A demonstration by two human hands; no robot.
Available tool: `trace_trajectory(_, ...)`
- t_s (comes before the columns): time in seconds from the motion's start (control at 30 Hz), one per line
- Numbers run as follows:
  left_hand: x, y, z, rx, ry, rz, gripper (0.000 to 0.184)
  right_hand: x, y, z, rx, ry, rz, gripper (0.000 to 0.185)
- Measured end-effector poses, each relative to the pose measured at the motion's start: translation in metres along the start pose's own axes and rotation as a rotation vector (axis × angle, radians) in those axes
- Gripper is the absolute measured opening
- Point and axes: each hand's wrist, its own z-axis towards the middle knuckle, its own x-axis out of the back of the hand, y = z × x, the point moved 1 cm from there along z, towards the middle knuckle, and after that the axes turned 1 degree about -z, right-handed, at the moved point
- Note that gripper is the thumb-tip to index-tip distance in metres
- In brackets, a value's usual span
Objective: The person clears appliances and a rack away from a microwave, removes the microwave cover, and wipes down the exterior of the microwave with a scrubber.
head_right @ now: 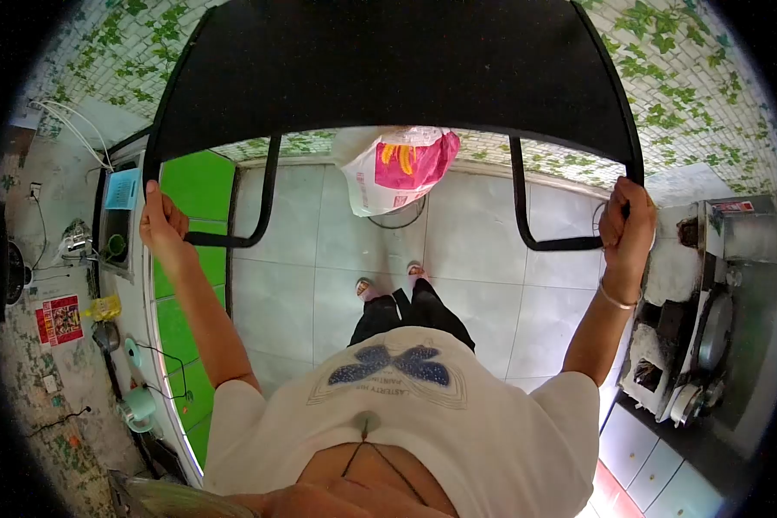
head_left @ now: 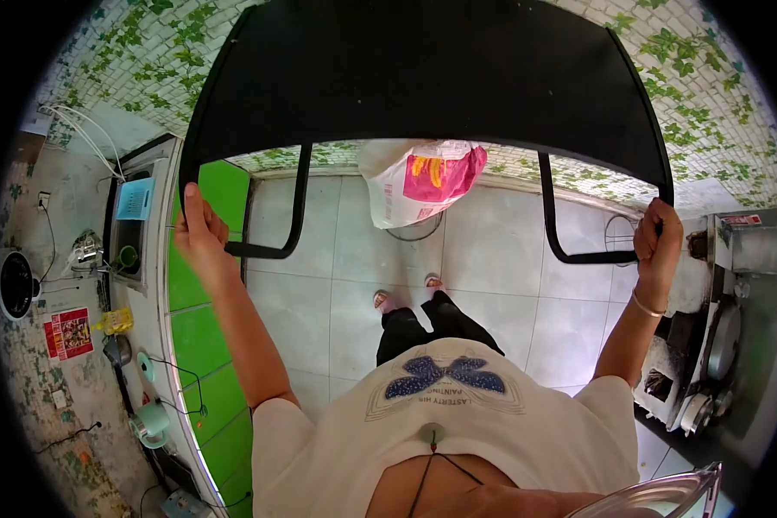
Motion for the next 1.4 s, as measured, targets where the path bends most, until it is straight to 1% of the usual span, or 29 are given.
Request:
trace_trajectory(0.03,-0.002,-0.003,0.003,0.002,0.0,0.004,0.044,-0.002,-0.001,0.005,0.018,-0.011,0.007,0.03)
trace_trajectory(0.07,-0.008,-0.01,0.01,0.01,0.016,-0.026,0.045,-0.005,0.006,0.013,0.007,0.04,0.0,0.03)
trace_trajectory(0.17,-0.024,-0.035,0.025,0.012,0.042,-0.069,0.044,-0.01,0.037,0.041,0.009,0.061,0.018,0.029)
trace_trajectory(0.23,-0.033,-0.054,0.033,0.012,0.07,-0.082,0.045,-0.014,0.054,0.055,-0.029,0.077,0.027,0.03)
trace_trajectory(0.3,-0.038,-0.074,0.039,0.01,0.081,-0.055,0.046,-0.017,0.075,0.063,-0.036,0.092,0.007,0.03)
trace_trajectory(0.37,-0.041,-0.096,0.041,0.015,0.082,-0.007,0.048,-0.013,0.106,0.074,-0.045,0.069,-0.002,0.03)
trace_trajectory(0.43,-0.04,-0.122,0.04,0.038,0.078,-0.001,0.048,-0.011,0.137,0.078,-0.103,0.115,-0.029,0.031)
trace_trajectory(0.53,-0.031,-0.181,0.045,0.098,0.067,0.034,0.047,-0.009,0.192,0.079,-0.135,0.127,-0.089,0.033)
trace_trajectory(0.6,-0.024,-0.215,0.043,0.076,0.013,0.317,0.048,-0.011,0.216,0.077,-0.191,0.166,-0.15,0.035)
trace_trajectory(0.63,-0.015,-0.23,0.045,0.149,-0.016,0.365,0.049,-0.012,0.225,0.074,-0.204,0.152,-0.148,0.035)
trace_trajectory(0.67,-0.012,-0.233,0.044,0.152,-0.012,0.367,0.049,-0.014,0.228,0.07,-0.218,0.137,-0.148,0.036)
trace_trajectory(0.73,0.002,-0.238,0.033,0.23,-0.06,0.511,0.048,-0.014,0.234,0.056,-0.232,0.058,-0.204,0.038)
trace_trajectory(0.77,0.015,-0.249,0.031,0.232,-0.06,0.514,0.048,-0.012,0.241,0.048,-0.266,0.05,-0.258,0.038)
trace_trajectory(0.8,0.033,-0.27,0.032,0.249,-0.084,0.642,0.043,-0.009,0.253,0.042,-0.29,0.041,-0.31,0.038)
trace_trajectory(0.83,0.048,-0.289,0.029,0.269,-0.108,0.772,0.039,-0.004,0.266,0.035,-0.305,0.035,-0.34,0.036)
trace_trajectory(0.87,0.059,-0.301,0.023,0.267,-0.11,0.772,0.039,0.003,0.278,0.026,-0.351,0.01,-0.381,0.033)
trace_trajectory(0.93,0.077,-0.321,0.009,0.287,-0.301,0.859,0.03,0.038,0.341,0.013,-0.414,0.012,-0.39,0.027)
trace_trajectory(1.0,0.087,-0.339,-0.01,0.306,-0.333,0.933,0.033,0.049,0.371,-0.006,-0.426,-0.032,-0.448,0.016)
trace_trajectory(1.03,0.103,-0.364,-0.013,0.381,-0.418,0.953,0.04,0.053,0.386,-0.011,-0.392,-0.006,-0.435,0.012)
trace_trajectory(1.07,0.09,-0.34,-0.025,0.468,-0.407,0.935,0.038,0.056,0.401,-0.015,-0.358,0.021,-0.421,0.009)
trace_trajectory(1.1,0.103,-0.354,-0.027,0.547,-0.413,0.792,0.039,0.061,0.416,-0.017,-0.356,0.016,-0.418,0.009)
trace_trajectory(1.13,0.114,-0.37,-0.026,0.621,-0.422,0.649,0.041,0.068,0.429,-0.017,-0.362,-0.019,-0.487,0.006)
trace_trajectory(1.17,0.105,-0.36,-0.026,0.617,-0.421,0.647,0.041,0.071,0.435,-0.017,-0.363,-0.053,-0.559,0.005)
trace_trajectory(1.2,0.087,-0.341,-0.028,0.683,-0.417,0.524,0.045,0.064,0.431,-0.021,-0.394,-0.059,-0.613,0.008)
trace_trajectory(1.23,0.069,-0.322,-0.033,0.75,-0.414,0.404,0.049,0.066,0.447,-0.023,-0.356,-0.07,-0.661,0.01)
trace_trajectory(1.27,0.049,-0.311,-0.032,0.751,-0.415,0.404,0.049,0.068,0.463,-0.023,-0.315,-0.08,-0.707,0.012)
trace_trajectory(1.3,0.028,-0.305,-0.03,0.745,-0.449,0.341,0.057,0.054,0.456,-0.026,-0.292,-0.064,-0.653,0.017)
trace_trajectory(1.33,0.013,-0.306,-0.035,0.745,-0.481,0.281,0.066,0.041,0.456,-0.027,-0.21,-0.049,-0.608,0.021)
trace_trajectory(1.4,-0.007,-0.319,-0.046,0.768,-0.518,0.237,0.069,0.035,0.489,-0.029,-0.423,-0.003,-0.192,0.023)
